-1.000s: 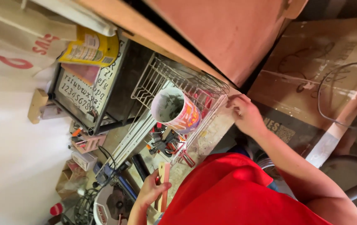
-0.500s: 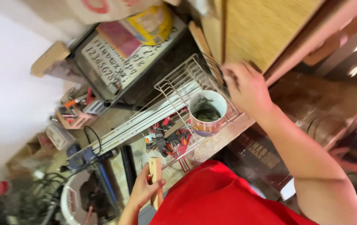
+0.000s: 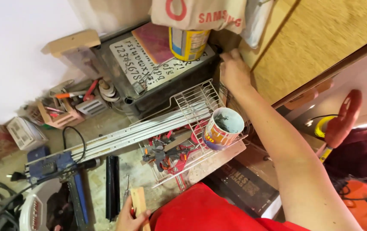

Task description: The person measures a white wooden shelf with a tape measure, marks it with a pencil, and then uses a power drill to screw a wooden support piece into the frame.

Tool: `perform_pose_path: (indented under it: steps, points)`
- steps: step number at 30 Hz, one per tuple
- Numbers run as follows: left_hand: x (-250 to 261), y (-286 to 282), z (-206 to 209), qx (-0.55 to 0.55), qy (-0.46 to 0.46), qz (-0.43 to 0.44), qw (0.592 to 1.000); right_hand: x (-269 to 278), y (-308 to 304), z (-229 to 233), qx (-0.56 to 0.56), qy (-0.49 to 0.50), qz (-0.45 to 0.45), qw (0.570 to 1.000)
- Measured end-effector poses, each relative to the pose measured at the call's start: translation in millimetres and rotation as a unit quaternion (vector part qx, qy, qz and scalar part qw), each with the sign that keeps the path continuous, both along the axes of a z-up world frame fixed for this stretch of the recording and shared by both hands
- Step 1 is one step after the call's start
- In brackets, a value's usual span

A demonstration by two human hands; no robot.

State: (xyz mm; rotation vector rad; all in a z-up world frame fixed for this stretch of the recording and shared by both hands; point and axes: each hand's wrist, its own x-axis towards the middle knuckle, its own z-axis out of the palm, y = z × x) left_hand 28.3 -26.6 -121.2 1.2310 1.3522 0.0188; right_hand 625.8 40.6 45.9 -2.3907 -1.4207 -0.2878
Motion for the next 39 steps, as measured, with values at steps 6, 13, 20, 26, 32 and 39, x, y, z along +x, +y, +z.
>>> perform_pose_path:
  steps: [6,13,20,26,32,39]
  points:
    - [-11.3,5.1,21.0,0.003,-0.022,0.034,0.999,-9.2,-30.6,25.0,-0.011,0.095,-0.039,0.995]
    - [-29.0,18.1,21.6,0.048,-0.052,-0.015,0.997,-57.2,-83.8,145.1,0.128,0.021,-0.157,0.979]
    - [-1.8,45.2,79.9,0.233,-0.225,-0.045,0.945,-27.6,-298.9,144.7,0.167,0.001,-0.010,0.986]
    - [41.1,55.7,204.3,0.501,-0.225,-0.070,0.833,-250.6,-202.8,183.3,0.359,0.021,0.033,0.933]
    - [23.3,84.9,184.6,0.272,-0.259,-0.311,0.873,-316.3,-140.3,128.2,0.325,0.498,0.174,0.785]
    - [-8.2,55.6,92.1,-0.238,-0.397,-0.171,0.870,-244.6,-83.5,130.6,0.102,0.333,0.135,0.928]
